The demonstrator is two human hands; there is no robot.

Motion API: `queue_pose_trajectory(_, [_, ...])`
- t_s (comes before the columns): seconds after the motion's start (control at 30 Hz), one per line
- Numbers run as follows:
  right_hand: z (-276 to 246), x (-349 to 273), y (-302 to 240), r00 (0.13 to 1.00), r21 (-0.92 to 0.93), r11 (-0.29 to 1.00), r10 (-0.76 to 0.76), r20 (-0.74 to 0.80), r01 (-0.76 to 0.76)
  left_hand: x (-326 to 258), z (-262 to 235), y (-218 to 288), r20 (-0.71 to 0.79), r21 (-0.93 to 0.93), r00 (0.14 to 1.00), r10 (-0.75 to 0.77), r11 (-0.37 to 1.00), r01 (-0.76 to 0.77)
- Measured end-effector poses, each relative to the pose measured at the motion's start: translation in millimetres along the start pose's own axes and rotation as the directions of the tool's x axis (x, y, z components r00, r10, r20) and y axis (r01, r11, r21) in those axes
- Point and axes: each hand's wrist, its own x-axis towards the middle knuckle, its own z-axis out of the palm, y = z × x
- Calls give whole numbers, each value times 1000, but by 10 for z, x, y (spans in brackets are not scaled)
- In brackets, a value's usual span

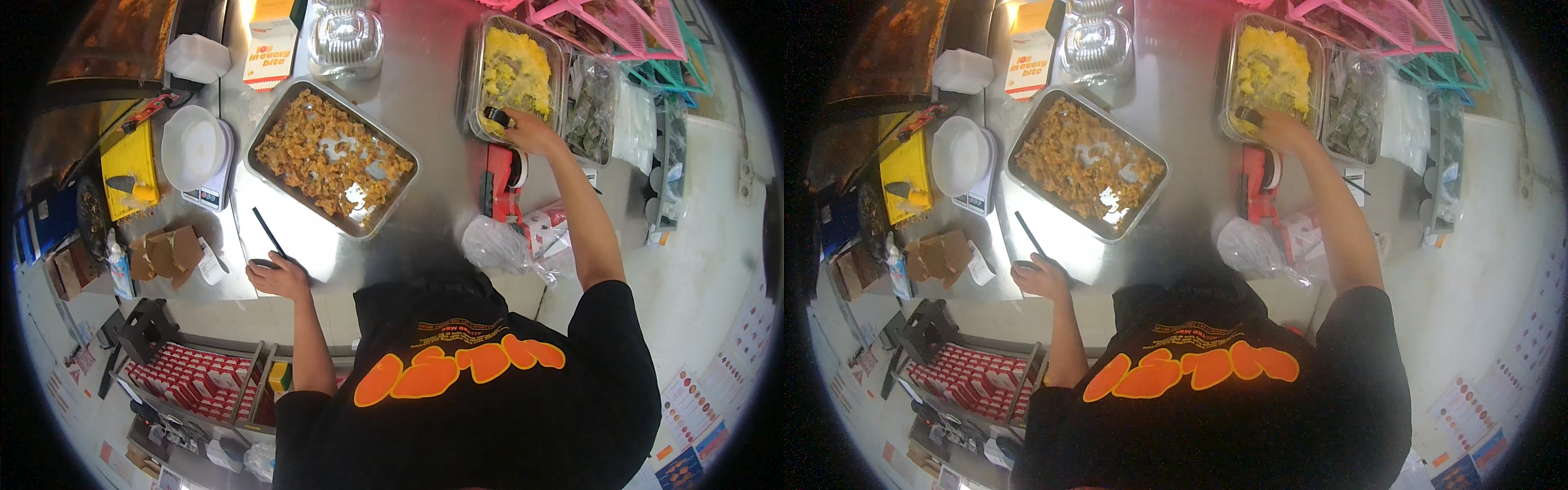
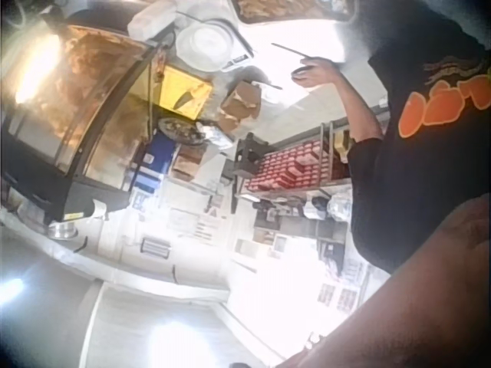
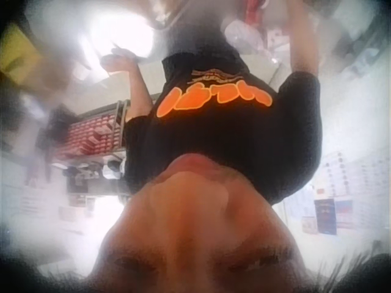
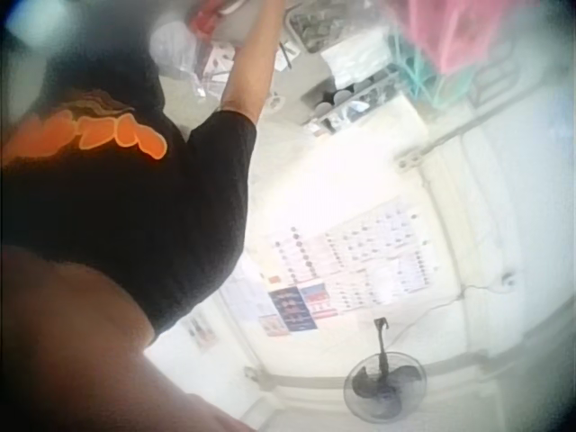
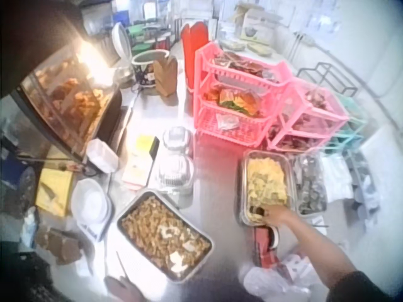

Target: The person assembles a food item by layering rice, a brown mixture, and scrambled eggs into a paper cone. They then fold the cone, place it into a plastic bag, and seal the bag.

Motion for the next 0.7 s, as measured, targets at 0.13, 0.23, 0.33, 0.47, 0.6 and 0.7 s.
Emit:
queue_pose_trajectory(0.13, [30,226,476,984,281,959,-15,175,-35,16,12,-14,7,7,1000,14,1000,-14])
queue_pose_trajectory(0.23, [-325,190,416,825,594,691,4,565,-411,6,16,-15,-18,14,1000,-1,1000,1])
queue_pose_trajectory(0.33, [-258,7,246,839,666,596,24,544,-449,-4,5,-16,-26,26,1000,-7,1000,7])
queue_pose_trajectory(0.47, [-314,-78,402,870,767,472,1,493,-436,10,-12,12,-11,-4,1000,-7,1000,7])
queue_pose_trajectory(0.6, [-329,-312,547,929,893,262,52,366,-367,9,-21,54,-2,19,999,-34,999,34])
queue_pose_trajectory(0.7, [-285,-396,723,954,947,136,-34,299,-292,-4,-22,82,-7,2,1000,-29,1000,29])
